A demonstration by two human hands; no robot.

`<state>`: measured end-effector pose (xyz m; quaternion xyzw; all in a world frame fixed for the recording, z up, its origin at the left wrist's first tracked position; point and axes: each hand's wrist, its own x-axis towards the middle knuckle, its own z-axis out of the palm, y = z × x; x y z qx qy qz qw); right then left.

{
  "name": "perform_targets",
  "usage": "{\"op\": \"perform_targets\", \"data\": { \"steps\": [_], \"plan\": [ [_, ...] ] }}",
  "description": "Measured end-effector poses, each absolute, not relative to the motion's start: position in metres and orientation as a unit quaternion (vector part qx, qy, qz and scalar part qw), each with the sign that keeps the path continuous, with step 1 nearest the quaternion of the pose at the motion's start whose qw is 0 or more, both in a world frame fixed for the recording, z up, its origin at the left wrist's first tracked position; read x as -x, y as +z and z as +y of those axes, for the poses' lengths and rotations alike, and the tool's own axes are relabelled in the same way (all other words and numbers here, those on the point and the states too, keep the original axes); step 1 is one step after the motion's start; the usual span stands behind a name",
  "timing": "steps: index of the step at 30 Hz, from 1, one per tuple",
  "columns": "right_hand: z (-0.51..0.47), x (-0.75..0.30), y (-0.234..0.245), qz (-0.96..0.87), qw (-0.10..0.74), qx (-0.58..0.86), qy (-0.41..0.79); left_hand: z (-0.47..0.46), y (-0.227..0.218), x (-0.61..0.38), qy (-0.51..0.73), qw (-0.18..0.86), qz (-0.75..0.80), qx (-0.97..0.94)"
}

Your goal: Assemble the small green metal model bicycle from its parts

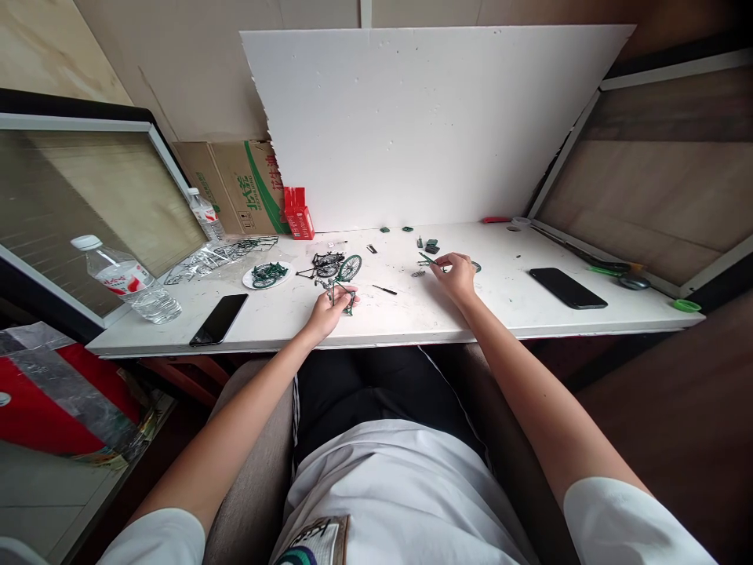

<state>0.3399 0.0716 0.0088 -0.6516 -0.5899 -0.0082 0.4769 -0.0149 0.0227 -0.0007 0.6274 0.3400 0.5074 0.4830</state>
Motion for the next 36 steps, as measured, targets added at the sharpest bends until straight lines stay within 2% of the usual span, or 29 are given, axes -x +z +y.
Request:
{"op": "perform_targets", "data": {
  "steps": [10,14,22,31,36],
  "plan": [
    [0.072,-0.327,0.014,-0.592,0.537,0.601,-0.007,0.026,-0.004,0.015,0.512,0.468,0.352,-0.628],
    [0.068,-0.302,0.018,-0.620,0.530,0.579,0.011,0.026,-0.002,0.016,0.509,0.473,0.359,-0.623],
    [0.035,-0.228,0.020,-0.737,0.465,0.488,0.047,0.028,0.001,0.019,0.528,0.505,0.362,-0.579],
    [0.013,-0.182,0.007,-0.740,0.519,0.363,0.225,0.028,0.004,0.023,0.530,0.523,0.360,-0.562],
    [0.012,-0.182,0.007,-0.732,0.516,0.374,0.242,0.026,0.006,0.022,0.506,0.531,0.360,-0.576]
  ]
}}
